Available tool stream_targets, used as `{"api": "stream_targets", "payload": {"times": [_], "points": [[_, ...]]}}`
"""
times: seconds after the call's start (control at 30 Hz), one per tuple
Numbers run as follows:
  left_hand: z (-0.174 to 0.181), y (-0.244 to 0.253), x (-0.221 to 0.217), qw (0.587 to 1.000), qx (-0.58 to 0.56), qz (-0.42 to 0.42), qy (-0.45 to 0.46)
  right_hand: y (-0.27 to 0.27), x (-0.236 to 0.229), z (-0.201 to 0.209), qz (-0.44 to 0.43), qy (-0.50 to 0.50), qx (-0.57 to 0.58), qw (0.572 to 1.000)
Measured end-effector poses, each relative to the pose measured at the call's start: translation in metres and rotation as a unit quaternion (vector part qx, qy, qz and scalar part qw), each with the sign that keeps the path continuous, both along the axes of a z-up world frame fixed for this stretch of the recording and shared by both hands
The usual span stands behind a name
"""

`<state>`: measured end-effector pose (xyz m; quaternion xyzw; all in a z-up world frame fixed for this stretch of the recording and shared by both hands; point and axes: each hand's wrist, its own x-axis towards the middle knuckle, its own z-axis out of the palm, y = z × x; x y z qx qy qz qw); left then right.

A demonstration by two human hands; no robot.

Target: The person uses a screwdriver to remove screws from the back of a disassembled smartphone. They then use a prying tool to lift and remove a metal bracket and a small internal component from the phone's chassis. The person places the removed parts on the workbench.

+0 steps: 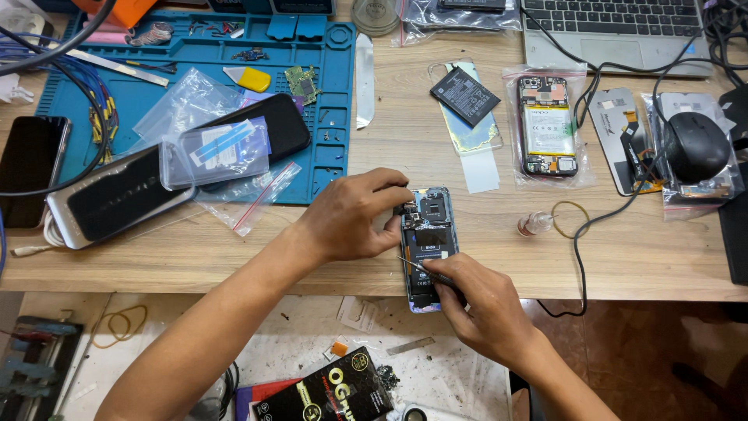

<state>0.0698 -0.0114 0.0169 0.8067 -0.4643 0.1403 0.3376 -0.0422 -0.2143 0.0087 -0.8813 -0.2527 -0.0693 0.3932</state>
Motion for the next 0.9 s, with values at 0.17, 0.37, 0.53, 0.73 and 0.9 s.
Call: {"api": "stream_targets", "payload": {"times": [0.17, 0.37, 0.53, 0.73, 0.9], "points": [[0.006, 0.008, -0.004, 0.999, 0.021, 0.022, -0.017, 0.001, 0.000, 0.001, 0.002, -0.006, 0.003, 1.000], [0.010, 0.020, -0.014, 0.994, 0.085, 0.053, -0.042, 0.000, -0.002, 0.004, 0.002, 0.010, 0.014, 1.000], [0.013, 0.027, -0.021, 0.992, 0.100, 0.066, -0.041, -0.004, -0.004, 0.005, -0.005, 0.046, 0.059, 0.997], [0.013, 0.030, -0.023, 0.993, 0.096, 0.046, -0.055, -0.013, -0.013, -0.004, -0.059, 0.102, 0.151, 0.982], [0.015, 0.030, -0.021, 0.991, 0.099, 0.040, -0.079, -0.017, -0.019, -0.020, -0.142, 0.132, 0.271, 0.943]]}}
